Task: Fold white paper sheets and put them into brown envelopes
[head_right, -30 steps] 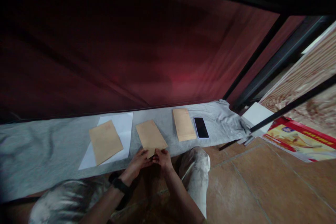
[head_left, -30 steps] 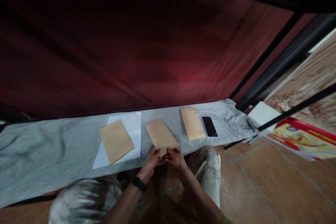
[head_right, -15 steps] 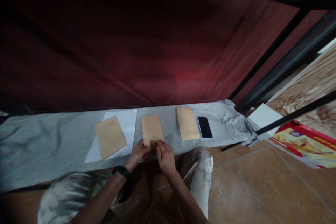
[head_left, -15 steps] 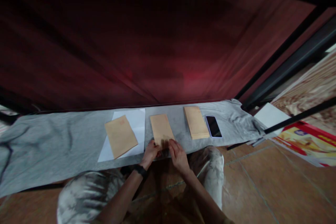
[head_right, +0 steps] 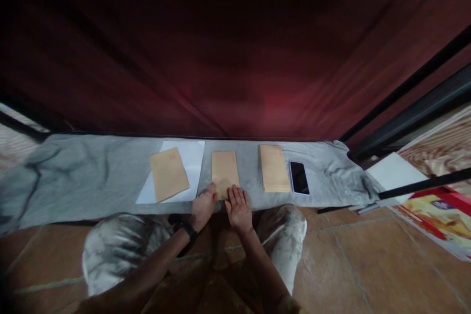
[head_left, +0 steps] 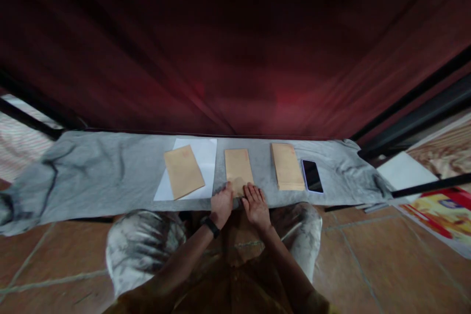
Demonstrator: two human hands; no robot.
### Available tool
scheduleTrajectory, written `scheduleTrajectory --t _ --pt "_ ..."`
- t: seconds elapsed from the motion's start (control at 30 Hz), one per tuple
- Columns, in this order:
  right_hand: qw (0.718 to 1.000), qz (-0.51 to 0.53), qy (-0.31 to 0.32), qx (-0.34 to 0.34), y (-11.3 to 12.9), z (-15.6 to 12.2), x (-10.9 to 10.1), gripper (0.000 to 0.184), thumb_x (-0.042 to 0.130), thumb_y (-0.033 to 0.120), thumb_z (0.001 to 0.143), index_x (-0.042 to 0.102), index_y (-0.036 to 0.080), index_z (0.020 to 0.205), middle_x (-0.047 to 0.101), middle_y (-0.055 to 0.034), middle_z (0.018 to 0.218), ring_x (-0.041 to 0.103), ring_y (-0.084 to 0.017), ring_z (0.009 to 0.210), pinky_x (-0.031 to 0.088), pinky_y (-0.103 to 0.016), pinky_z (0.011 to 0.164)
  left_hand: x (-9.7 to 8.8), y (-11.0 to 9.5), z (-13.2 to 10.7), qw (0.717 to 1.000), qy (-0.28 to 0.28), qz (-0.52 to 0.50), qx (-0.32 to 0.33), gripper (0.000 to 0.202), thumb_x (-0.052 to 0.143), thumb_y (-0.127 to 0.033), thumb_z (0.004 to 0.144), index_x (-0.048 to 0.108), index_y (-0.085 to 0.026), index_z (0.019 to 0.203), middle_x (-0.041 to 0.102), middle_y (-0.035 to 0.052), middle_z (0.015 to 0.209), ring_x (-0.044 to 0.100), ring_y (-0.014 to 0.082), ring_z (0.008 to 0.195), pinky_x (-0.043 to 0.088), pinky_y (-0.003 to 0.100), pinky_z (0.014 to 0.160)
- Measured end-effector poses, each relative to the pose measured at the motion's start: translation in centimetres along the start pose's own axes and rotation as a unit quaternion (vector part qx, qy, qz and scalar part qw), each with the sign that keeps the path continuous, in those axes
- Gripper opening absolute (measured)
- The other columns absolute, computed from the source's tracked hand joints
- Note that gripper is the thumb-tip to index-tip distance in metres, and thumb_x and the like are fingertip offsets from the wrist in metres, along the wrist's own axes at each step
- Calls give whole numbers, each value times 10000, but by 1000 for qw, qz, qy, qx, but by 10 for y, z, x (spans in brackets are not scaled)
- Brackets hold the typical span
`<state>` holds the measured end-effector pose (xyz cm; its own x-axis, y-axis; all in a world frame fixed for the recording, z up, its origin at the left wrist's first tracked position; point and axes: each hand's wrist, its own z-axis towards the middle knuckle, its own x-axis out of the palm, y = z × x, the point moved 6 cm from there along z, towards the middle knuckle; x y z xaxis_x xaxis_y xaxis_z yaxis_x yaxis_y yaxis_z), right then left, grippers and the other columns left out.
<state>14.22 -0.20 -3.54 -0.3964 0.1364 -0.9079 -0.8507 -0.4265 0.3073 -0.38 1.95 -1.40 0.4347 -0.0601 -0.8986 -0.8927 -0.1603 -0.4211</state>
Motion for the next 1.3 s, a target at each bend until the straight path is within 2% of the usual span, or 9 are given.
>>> scheduleTrajectory --t 0.1,0.2,0.3,0.43,0.57,0.67,0.93,1.17,1.3 --pt "1000 10 8 11 -4 0 -1 499 338 325 1055 400 171 1526 412 -99 1565 384 -250 1444 263 -459 1196 6 -13 -5 997 -8 51 57 376 390 -120 953 562 -121 1287 680 177 1169 646 276 1129 515 427 958" --pt "999 31 7 40 -6 3 -2 480 273 321 1068 486 175 1473 475 -99 1525 408 -254 1427 236 -494 1199 21 -27 -13 983 -14 93 160 478 390 -100 931 520 -149 1389 563 157 1422 472 259 1378 381 459 1147" --pt "996 71 3 50 -10 10 -3 496 226 320 1074 557 168 1411 550 -105 1463 443 -239 1400 238 -495 1196 36 -30 -26 953 -40 162 252 586 356 -105 916 382 -89 1501 438 188 1542 342 269 1474 286 507 1208" --pt "995 95 20 12 -8 22 -2 509 208 327 1076 479 156 1472 480 -100 1524 384 -210 1442 220 -462 1210 48 -21 -37 934 -31 186 304 669 430 -210 916 269 -32 1540 259 250 1612 201 326 1516 231 525 1228" --pt "995 72 66 -22 1 29 9 492 250 360 1078 404 212 1521 392 -63 1582 315 -192 1479 183 -452 1223 51 -19 -38 934 -14 192 301 664 412 -143 903 256 3 1532 195 287 1609 159 325 1520 201 547 1233" --pt "996 46 70 -18 2 28 15 504 279 381 1075 356 214 1544 332 -68 1610 272 -195 1498 167 -452 1224 50 -20 -36 937 -5 182 299 659 403 -121 887 275 21 1518 180 289 1609 138 327 1522 186 572 1231" --pt "999 -8 37 10 -23 18 10 537 315 385 1061 346 168 1551 374 -117 1585 326 -261 1469 182 -478 1206 36 -9 -42 936 24 163 312 847 580 -357 886 194 -2 1551 144 241 1639 65 318 1535 134 508 1255" --pt "999 -24 -9 46 -26 16 1 516 357 364 1048 409 148 1514 468 -131 1529 397 -290 1405 224 -497 1177 24 15 -56 943 -57 171 280 787 573 -340 894 251 -43 1547 256 230 1618 185 321 1522 242 499 1227" --pt "991 -12 -48 126 -25 21 -4 475 480 359 990 517 166 1422 581 -146 1398 513 -317 1246 368 -482 1067 28 30 -56 940 -116 153 282 715 498 -377 913 332 -36 1518 379 243 1561 318 332 1478 345 495 1178"
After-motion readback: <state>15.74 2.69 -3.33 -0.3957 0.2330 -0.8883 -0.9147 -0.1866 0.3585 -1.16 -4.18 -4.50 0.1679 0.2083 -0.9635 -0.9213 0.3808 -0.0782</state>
